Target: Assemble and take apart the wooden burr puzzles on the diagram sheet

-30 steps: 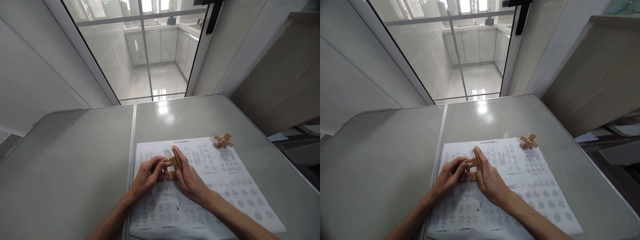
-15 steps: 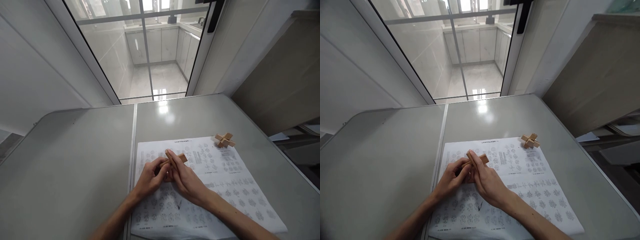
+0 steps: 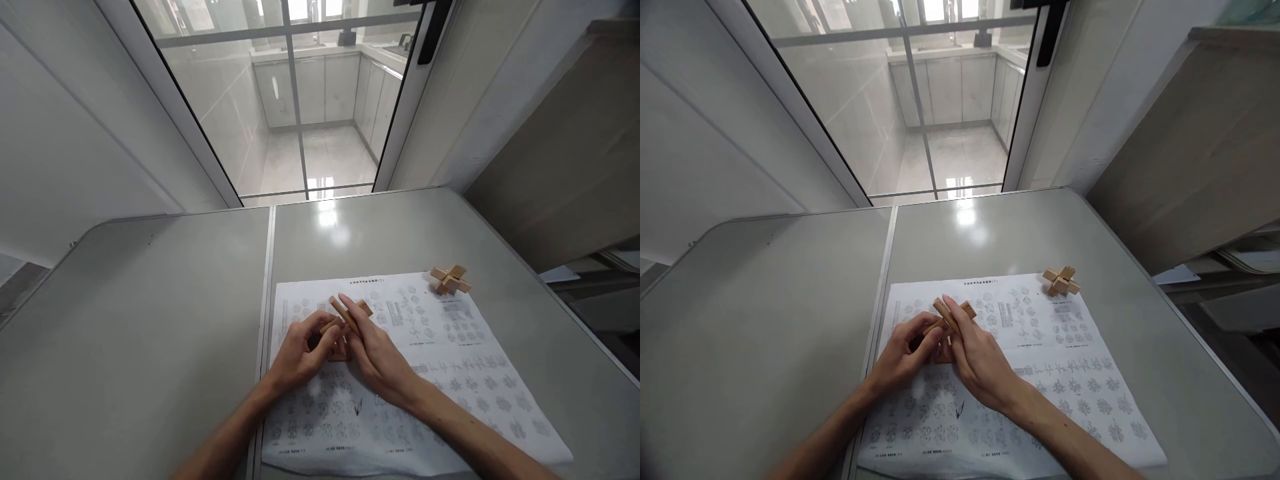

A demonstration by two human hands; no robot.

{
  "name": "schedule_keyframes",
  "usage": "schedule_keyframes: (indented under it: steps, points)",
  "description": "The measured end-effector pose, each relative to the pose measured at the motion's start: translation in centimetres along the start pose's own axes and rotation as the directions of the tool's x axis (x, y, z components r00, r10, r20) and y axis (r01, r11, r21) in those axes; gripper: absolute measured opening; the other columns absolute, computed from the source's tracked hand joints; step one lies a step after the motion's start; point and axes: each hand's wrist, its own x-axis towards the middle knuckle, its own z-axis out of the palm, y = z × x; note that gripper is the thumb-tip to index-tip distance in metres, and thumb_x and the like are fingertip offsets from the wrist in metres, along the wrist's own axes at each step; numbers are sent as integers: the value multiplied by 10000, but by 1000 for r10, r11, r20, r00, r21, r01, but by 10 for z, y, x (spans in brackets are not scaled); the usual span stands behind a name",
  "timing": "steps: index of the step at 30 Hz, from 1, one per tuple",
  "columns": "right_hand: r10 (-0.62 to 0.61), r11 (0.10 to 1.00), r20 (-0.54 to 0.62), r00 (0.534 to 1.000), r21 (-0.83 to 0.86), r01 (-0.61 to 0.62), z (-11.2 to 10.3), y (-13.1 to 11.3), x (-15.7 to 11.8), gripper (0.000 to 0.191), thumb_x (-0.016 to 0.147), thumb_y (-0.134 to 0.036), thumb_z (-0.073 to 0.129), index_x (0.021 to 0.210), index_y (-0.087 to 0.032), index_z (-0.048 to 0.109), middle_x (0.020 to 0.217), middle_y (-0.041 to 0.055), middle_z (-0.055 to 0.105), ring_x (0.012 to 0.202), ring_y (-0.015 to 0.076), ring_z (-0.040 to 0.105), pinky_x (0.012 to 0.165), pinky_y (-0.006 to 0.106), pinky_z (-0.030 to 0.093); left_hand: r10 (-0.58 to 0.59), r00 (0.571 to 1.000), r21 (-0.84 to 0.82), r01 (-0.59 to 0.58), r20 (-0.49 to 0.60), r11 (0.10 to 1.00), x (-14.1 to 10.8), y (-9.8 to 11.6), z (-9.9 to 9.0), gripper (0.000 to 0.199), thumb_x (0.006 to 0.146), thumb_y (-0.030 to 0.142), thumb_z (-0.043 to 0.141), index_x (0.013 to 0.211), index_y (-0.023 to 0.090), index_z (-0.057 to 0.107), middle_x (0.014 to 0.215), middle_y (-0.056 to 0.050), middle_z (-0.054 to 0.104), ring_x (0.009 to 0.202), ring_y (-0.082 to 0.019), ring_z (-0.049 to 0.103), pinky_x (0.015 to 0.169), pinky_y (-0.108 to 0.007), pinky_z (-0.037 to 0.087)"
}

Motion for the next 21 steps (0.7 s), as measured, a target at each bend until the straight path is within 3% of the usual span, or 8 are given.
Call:
schedule_keyframes:
  steps: [3, 7, 10, 13, 19, 21]
  points:
    - [3, 1000, -18, 1000, 24, -2, 2, 1, -1, 610, 1111, -218, 360, 1699, -336, 247, 1231, 95, 763, 959, 239, 760, 909, 462, 656, -1, 1000, -6, 1, -1, 1000, 0, 1, 1, 261, 1060, 412, 575, 1009, 166, 647, 742, -10, 689, 645, -136, 628, 643, -252, 490]
    - [28, 998, -92, 995, 50, -24, 3, 0, -1, 607, 1104, -192, 372, 1684, -353, 286, 1559, 96, 602, 1246, 253, 705, 1095, 500, 578, -5, 1000, -33, 5, 10, 999, -1, 3, 2, 268, 1063, 423, 574, 1001, 170, 637, 747, -19, 710, 659, -145, 659, 652, -255, 505]
    - [45, 998, -117, 992, 54, -39, 0, -1, 0, 593, 1096, -176, 385, 1667, -332, 341, 1586, 97, 577, 1282, 254, 691, 1085, 474, 590, -19, 1000, -54, 20, 20, 998, -3, 4, 3, 267, 1061, 429, 583, 994, 174, 624, 760, -28, 730, 672, -153, 681, 666, -261, 523]
    - [34, 998, -55, 998, 52, -31, -4, 0, 1, 586, 1103, -181, 384, 1672, -313, 344, 1586, 96, 581, 1345, 260, 657, 1132, 488, 561, -25, 1000, -58, 26, 15, 998, -3, 3, 3, 275, 1062, 435, 582, 962, 180, 606, 754, -27, 731, 671, -154, 684, 675, -266, 533]
    - [-48, 999, 25, 999, 13, 48, -5, 9, 1, 621, 1119, -179, 354, 1706, -355, 251, 1625, 66, 546, 1507, 254, 521, 1294, 574, 360, -6, 1000, -43, 7, 15, 999, -3, 3, 2, 280, 1066, 432, 570, 971, 174, 617, 728, -11, 697, 661, -145, 660, 657, -255, 518]
    - [-55, 998, 19, 998, 7, 55, -4, 10, 0, 627, 1119, -178, 355, 1707, -361, 241, 1631, 65, 541, 1497, 251, 534, 1298, 578, 351, -5, 1000, -49, 6, 15, 999, -3, 2, 2, 277, 1067, 430, 568, 978, 173, 620, 731, -10, 691, 659, -143, 657, 655, -255, 521]
